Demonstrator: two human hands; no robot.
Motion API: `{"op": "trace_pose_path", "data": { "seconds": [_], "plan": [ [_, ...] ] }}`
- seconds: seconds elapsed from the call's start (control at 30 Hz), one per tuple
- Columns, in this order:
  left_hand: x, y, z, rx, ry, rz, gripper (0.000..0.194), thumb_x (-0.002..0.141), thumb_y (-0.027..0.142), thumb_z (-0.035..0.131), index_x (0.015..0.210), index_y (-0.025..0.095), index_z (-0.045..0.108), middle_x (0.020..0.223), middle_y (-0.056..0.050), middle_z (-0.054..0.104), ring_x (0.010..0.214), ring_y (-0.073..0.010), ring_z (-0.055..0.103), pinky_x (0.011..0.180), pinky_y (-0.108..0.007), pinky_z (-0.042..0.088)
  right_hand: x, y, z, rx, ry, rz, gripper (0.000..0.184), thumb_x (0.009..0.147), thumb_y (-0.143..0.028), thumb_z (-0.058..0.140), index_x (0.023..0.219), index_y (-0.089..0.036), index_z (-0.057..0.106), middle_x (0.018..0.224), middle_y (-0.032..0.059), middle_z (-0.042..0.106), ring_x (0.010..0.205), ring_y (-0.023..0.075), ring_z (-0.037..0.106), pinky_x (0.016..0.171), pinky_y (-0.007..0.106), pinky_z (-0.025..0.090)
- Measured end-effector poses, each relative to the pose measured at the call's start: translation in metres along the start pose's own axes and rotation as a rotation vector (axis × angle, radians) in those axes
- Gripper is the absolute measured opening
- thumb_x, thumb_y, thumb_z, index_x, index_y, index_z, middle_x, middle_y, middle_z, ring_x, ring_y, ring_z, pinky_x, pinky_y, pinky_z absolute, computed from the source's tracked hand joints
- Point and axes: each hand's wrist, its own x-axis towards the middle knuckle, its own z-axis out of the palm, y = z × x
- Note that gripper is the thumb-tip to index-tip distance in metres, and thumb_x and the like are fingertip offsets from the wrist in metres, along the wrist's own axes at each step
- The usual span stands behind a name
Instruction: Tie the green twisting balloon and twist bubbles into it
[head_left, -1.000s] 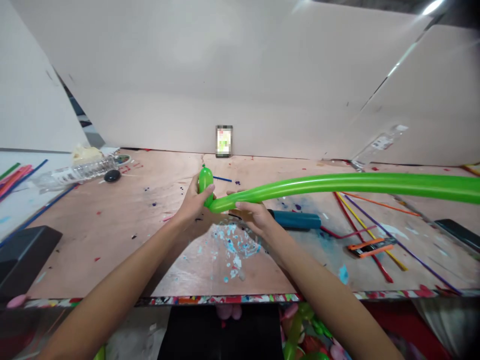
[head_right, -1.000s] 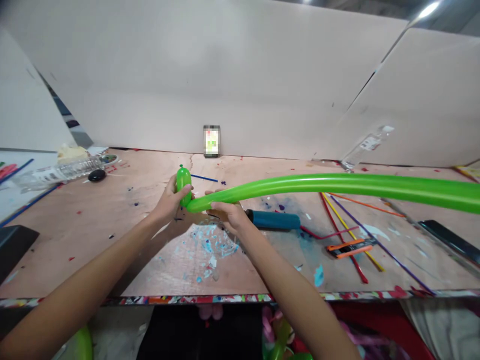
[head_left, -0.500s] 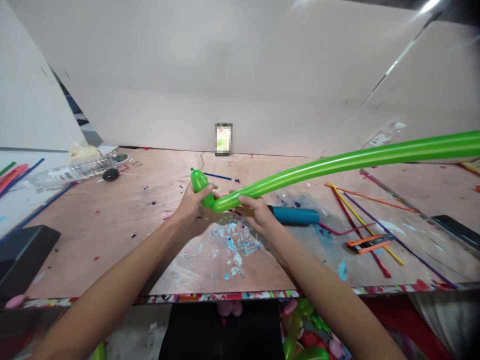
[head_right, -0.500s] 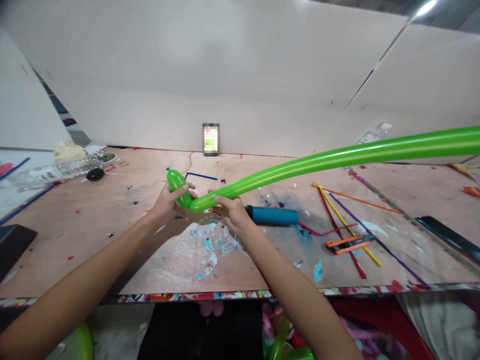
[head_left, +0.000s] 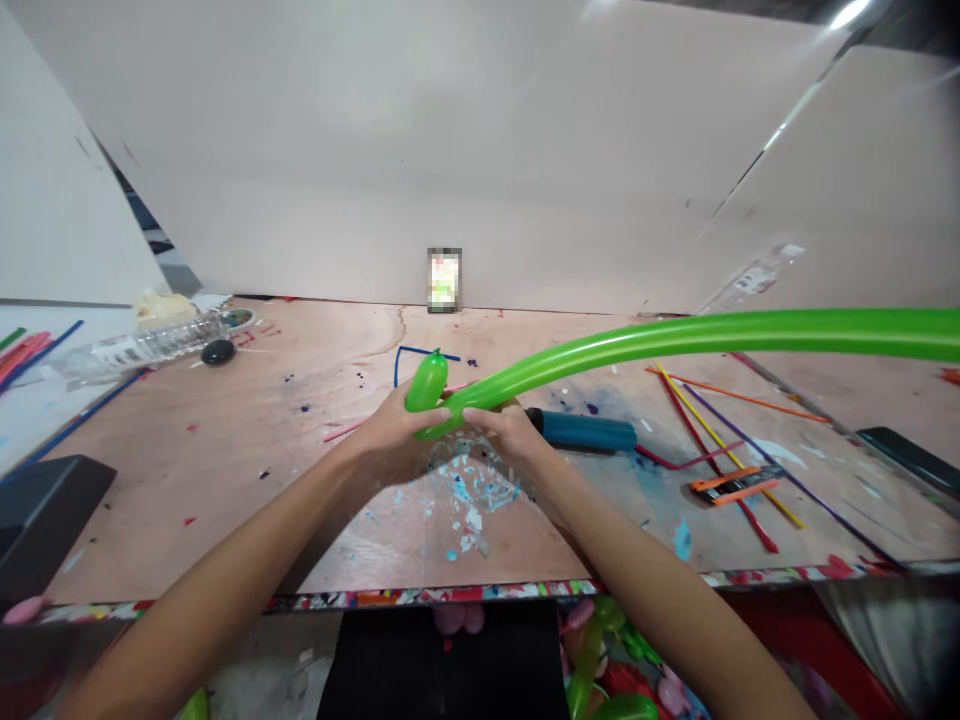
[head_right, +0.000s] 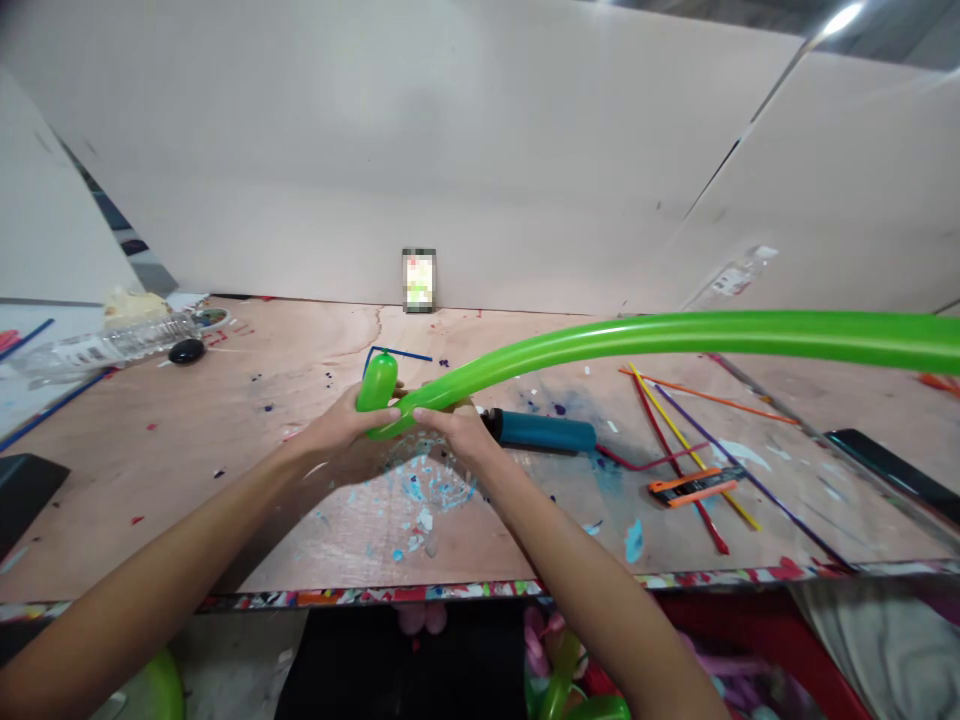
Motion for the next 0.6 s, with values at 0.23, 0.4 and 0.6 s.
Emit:
{"op": "trace_pose_path", "data": {
  "seconds": [0.23, 0.4, 0.6],
  "plan": [
    [-0.012, -0.007, -0.024, -0.353, -0.460, -0.350, 0.071, 0.071, 0.040, 0.069, 0.136, 0.030, 0.043, 0.112, -0.011, 0.064, 0.090, -0.0275, 0.064, 0.072, -0.043, 0.051, -0.008, -0.017, 0.001, -0.247, -0.207, 0.000, 0.027, 0.072, -0.033, 0.075, 0.093, -0.018, 0.068, 0.081, 0.0028, 0.070, 0.072, 0.0186, 0.064, 0.069, 0.033, 0.053],
    [-0.004, -0.011, -0.021, -0.079, -0.515, -0.282, 0.085, 0.064, 0.037, 0.076, 0.139, 0.026, 0.037, 0.107, -0.009, 0.063, 0.088, -0.0237, 0.062, 0.070, -0.036, 0.049, -0.007, -0.014, 0.001, -0.408, -0.337, 0.126, 0.037, 0.074, -0.038, 0.072, 0.104, -0.018, 0.063, 0.082, 0.0028, 0.068, 0.065, 0.0166, 0.062, 0.057, 0.029, 0.049],
    [0.000, 0.002, -0.014, 0.828, -0.084, 0.169, 0.068, 0.068, 0.040, 0.073, 0.128, 0.019, 0.049, 0.117, -0.012, 0.061, 0.099, -0.0276, 0.059, 0.083, -0.039, 0.046, -0.009, -0.025, -0.004, -1.048, -0.106, -0.071, 0.023, 0.080, -0.034, 0.066, 0.093, -0.017, 0.061, 0.081, 0.0033, 0.065, 0.071, 0.0166, 0.058, 0.062, 0.028, 0.044]
  ]
}}
